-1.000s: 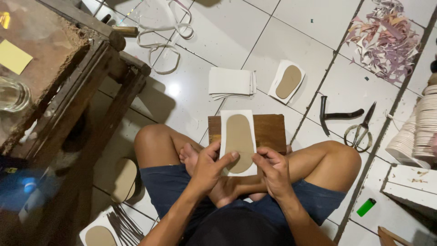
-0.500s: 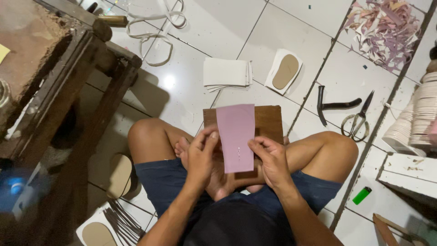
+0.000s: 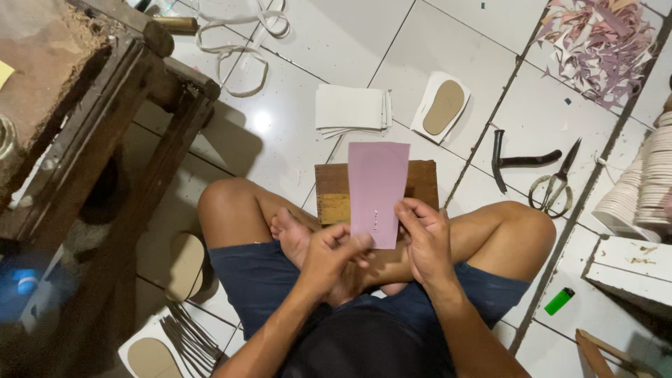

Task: The person sits on the workshop floor and finishes sandal insoles one at a time. They place an insole on a wooden block, rub its surface with a pink abrasive sheet, set the finished insole onto a stack on the floor, and pick up the next insole to repeat the process.

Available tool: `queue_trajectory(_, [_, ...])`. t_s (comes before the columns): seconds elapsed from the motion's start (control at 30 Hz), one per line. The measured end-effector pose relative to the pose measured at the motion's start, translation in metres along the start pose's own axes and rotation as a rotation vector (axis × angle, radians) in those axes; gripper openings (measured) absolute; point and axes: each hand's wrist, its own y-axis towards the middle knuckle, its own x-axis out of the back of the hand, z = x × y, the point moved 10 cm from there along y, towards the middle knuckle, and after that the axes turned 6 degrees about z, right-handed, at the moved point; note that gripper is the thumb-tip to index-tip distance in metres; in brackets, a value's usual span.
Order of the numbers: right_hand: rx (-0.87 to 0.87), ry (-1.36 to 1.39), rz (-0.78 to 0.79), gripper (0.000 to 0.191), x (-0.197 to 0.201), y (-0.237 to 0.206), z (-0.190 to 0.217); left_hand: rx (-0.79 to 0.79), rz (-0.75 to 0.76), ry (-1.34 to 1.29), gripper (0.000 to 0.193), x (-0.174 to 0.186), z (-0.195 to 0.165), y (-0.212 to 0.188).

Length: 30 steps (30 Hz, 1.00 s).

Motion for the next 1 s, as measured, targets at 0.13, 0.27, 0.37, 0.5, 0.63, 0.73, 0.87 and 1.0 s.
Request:
queue_trajectory(0.13, [0.047,0.008,-0.029,0.019,0.002,0.000,0.003,-0.008,-0.027,0.031,0.019,-0.006,0.003,-0.006])
queue_trajectory(0.27, [0.057,0.049,-0.030,0.019,0.001,-0.001,0.003,-0.034,-0.059,0.019,0.019,-0.007,0.001,-0.005])
queue_trajectory(0.37, [0.038,0.065,-0.047,0.020,0.002,-0.002,0.003,-0.051,-0.046,-0.007,0.018,-0.011,-0.001,-0.005])
queue_trajectory(0.5, [0.018,0.083,-0.061,0.020,0.003,-0.002,0.001,-0.079,-0.053,-0.015,0.019,-0.016,-0.002,-0.008])
queue_trajectory(0.63, [0.013,0.091,-0.061,0.020,0.005,-0.002,-0.001,-0.140,-0.017,0.010,0.018,-0.023,-0.010,-0.010])
queue_trajectory(0.73, [0.027,0.086,-0.034,0.019,0.004,-0.002,-0.001,-0.128,-0.025,0.052,0.017,-0.023,-0.012,-0.010])
queue_trajectory(0.87, [0.029,0.077,-0.020,0.018,0.002,-0.003,0.002,-0.100,-0.037,0.102,0.017,-0.021,-0.014,-0.012])
queue_trajectory(1.0, [0.024,0.016,-0.031,0.018,0.003,-0.003,0.005,-0.157,0.000,0.087,0.016,-0.024,-0.020,-0.011])
